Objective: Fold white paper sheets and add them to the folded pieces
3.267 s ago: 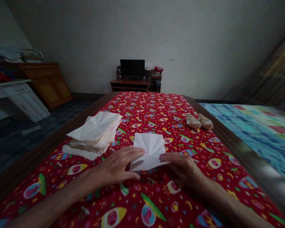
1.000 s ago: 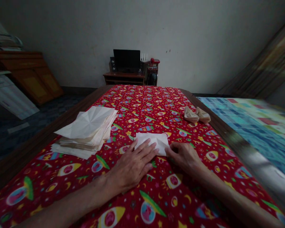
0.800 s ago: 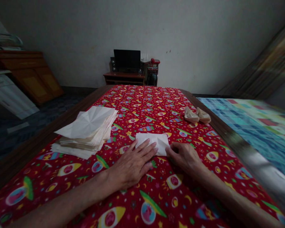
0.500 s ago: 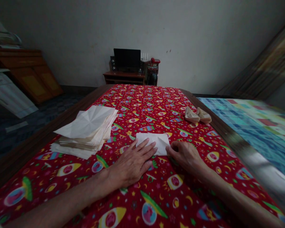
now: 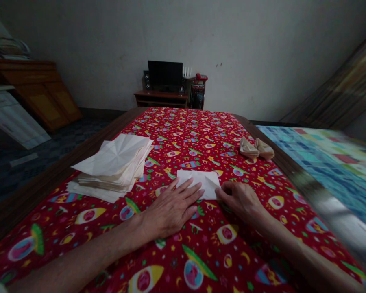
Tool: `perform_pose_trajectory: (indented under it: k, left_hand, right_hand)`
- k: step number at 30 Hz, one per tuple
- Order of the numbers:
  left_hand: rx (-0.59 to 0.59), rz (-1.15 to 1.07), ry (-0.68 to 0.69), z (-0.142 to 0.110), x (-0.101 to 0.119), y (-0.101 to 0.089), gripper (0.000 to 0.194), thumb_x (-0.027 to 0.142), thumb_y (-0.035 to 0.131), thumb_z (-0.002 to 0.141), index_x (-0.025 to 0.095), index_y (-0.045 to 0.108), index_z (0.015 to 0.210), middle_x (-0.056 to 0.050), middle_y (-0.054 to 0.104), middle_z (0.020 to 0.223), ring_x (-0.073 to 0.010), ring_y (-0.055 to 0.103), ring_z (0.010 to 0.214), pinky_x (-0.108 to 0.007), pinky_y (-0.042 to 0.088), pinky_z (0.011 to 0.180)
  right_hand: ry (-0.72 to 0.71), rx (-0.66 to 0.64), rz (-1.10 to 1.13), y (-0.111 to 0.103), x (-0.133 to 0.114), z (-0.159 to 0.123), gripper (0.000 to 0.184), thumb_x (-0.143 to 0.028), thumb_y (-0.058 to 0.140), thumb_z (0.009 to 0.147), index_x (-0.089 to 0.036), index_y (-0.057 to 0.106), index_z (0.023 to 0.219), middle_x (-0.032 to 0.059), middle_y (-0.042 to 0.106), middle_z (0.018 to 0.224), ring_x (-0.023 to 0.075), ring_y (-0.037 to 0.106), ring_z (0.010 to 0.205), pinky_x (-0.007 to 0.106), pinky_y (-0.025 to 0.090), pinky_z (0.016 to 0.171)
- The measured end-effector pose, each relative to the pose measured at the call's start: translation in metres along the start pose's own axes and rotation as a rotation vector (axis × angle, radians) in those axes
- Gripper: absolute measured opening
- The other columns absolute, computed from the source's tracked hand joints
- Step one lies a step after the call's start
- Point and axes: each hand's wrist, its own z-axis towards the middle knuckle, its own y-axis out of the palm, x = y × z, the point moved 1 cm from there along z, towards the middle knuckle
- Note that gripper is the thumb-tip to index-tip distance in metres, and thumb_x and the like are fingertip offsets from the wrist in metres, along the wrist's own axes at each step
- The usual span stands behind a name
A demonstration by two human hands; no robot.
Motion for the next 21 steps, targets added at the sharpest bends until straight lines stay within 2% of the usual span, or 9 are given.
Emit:
perform_pose_trajectory:
  k: [4, 7, 11, 13, 14, 15, 17, 19, 21]
  left_hand:
    - [-0.007, -0.006, -0.001, 0.000, 0.000, 0.000, 0.046, 0.037, 0.027, 0.097, 0.027, 0.025, 0.143, 0.003, 0.027, 0.150, -0.0197, 0.019, 0.139, -0.044, 0.012, 0.114]
    - [0.003, -0.010, 0.004, 0.000, -0.001, 0.001, 0.045, 0.037, 0.026, 0.098, 0.027, 0.028, 0.142, 0.003, 0.029, 0.150, -0.0193, 0.019, 0.140, -0.043, 0.012, 0.114]
    - [0.034, -0.010, 0.020, 0.000, -0.003, 0.003, 0.044, 0.038, 0.026, 0.098, 0.028, 0.031, 0.140, 0.002, 0.032, 0.148, -0.0197, 0.021, 0.139, -0.045, 0.014, 0.113]
    - [0.041, -0.014, 0.025, 0.001, -0.003, 0.003, 0.042, 0.038, 0.027, 0.098, 0.029, 0.033, 0.139, 0.002, 0.033, 0.148, -0.0203, 0.022, 0.139, -0.046, 0.016, 0.113]
    - [0.042, -0.015, 0.028, 0.001, -0.003, 0.003, 0.042, 0.037, 0.028, 0.098, 0.029, 0.033, 0.138, 0.002, 0.034, 0.147, -0.0209, 0.022, 0.139, -0.047, 0.016, 0.113]
    - [0.040, -0.016, 0.032, 0.001, -0.002, 0.002, 0.042, 0.036, 0.029, 0.097, 0.029, 0.033, 0.138, 0.001, 0.034, 0.147, -0.0215, 0.023, 0.138, -0.048, 0.017, 0.112]
    - [0.038, -0.014, 0.037, 0.001, -0.001, 0.001, 0.042, 0.035, 0.031, 0.097, 0.027, 0.034, 0.138, -0.001, 0.037, 0.146, -0.0225, 0.024, 0.138, -0.048, 0.019, 0.112]
    - [0.045, -0.011, 0.034, 0.001, 0.000, 0.000, 0.041, 0.033, 0.032, 0.097, 0.025, 0.036, 0.137, -0.003, 0.041, 0.143, -0.0225, 0.025, 0.137, -0.047, 0.021, 0.112]
    - [0.050, -0.008, 0.035, 0.002, 0.000, 0.000, 0.041, 0.033, 0.032, 0.097, 0.024, 0.037, 0.136, -0.004, 0.041, 0.143, -0.0222, 0.025, 0.138, -0.046, 0.021, 0.112]
  right_hand:
    - [-0.002, -0.008, -0.008, 0.001, 0.002, 0.000, 0.035, -0.040, 0.043, 0.084, -0.018, 0.062, 0.065, 0.0010, 0.059, 0.056, 0.0115, 0.050, 0.050, 0.024, 0.025, 0.049]
    - [-0.077, 0.040, -0.059, 0.000, 0.005, -0.002, 0.033, -0.040, 0.044, 0.085, -0.019, 0.062, 0.066, 0.0008, 0.059, 0.055, 0.0109, 0.049, 0.048, 0.023, 0.025, 0.047]
    - [-0.187, 0.289, -0.182, -0.004, 0.003, -0.013, 0.025, -0.037, 0.047, 0.086, -0.019, 0.063, 0.078, 0.0025, 0.063, 0.066, 0.0133, 0.055, 0.055, 0.023, 0.033, 0.050]
    - [-0.271, 0.406, -0.221, -0.004, -0.004, -0.021, 0.024, -0.033, 0.045, 0.088, -0.018, 0.064, 0.091, 0.0066, 0.066, 0.081, 0.0169, 0.060, 0.068, 0.026, 0.042, 0.057]
    - [-0.361, 0.411, -0.219, -0.002, -0.009, -0.026, 0.026, -0.030, 0.043, 0.090, -0.017, 0.063, 0.101, 0.0095, 0.067, 0.094, 0.0192, 0.062, 0.079, 0.029, 0.047, 0.066]
    - [-0.471, 0.378, -0.208, 0.001, -0.015, -0.030, 0.031, -0.026, 0.040, 0.092, -0.016, 0.060, 0.113, 0.0122, 0.065, 0.108, 0.0216, 0.061, 0.095, 0.033, 0.049, 0.077]
    - [-0.649, 0.245, -0.181, 0.008, -0.023, -0.037, 0.043, -0.025, 0.035, 0.094, -0.014, 0.043, 0.135, 0.0143, 0.048, 0.136, 0.0248, 0.043, 0.125, 0.041, 0.041, 0.099]
    - [-0.709, 0.114, -0.157, 0.014, -0.027, -0.042, 0.056, -0.034, 0.036, 0.095, -0.014, 0.025, 0.145, 0.0132, 0.030, 0.148, 0.0249, 0.026, 0.136, 0.045, 0.032, 0.108]
    - [-0.707, 0.032, -0.148, 0.018, -0.025, -0.045, 0.065, -0.042, 0.037, 0.094, -0.013, 0.013, 0.148, 0.0129, 0.021, 0.151, 0.0242, 0.019, 0.138, 0.045, 0.028, 0.111]
